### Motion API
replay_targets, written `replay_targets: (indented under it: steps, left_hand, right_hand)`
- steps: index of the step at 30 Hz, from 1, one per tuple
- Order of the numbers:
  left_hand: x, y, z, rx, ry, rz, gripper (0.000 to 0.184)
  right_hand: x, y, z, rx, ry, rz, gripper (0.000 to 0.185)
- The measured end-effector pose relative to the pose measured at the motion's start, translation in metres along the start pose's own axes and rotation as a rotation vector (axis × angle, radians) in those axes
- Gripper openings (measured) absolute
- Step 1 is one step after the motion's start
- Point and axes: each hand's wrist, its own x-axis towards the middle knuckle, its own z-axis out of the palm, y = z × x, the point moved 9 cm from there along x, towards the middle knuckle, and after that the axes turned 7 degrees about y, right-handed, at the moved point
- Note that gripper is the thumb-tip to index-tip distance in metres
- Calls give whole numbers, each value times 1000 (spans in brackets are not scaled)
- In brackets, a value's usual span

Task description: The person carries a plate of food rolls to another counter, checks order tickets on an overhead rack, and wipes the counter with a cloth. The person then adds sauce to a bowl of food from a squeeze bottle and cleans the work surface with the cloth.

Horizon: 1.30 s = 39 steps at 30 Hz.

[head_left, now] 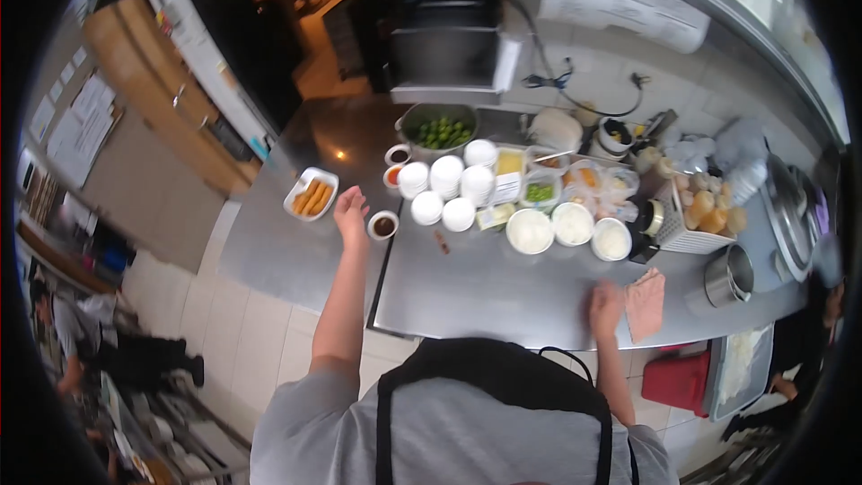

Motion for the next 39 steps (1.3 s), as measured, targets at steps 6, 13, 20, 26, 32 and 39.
replay_targets:
  steps: [6,13,20,26,32,39]
  left_hand:
    - [-91,125,144,42,-467,508,18]
    - [-184,239,274,-266,-857,668,32]
    - [-190,272,312,-381,-872,596,26]
    - [-192,273,306,-435,-754,529,16]
    - [-202,274,299,-352,-784,481,16]
    - [-212,280,292,-328,-801,500,14]
  right_hand:
    - [-8,152,-45,-408,-148,117,48]
    - [-12,223,-28,-807,28,565,60]
    - [-26,-69,24,-43,-154,-243,53]
    - [-60,-113,18,64,-388,-504,49]
    - [3,43,-92,131,-46,-87,50]
    - [-27,260,-84,-769,157,662,52]
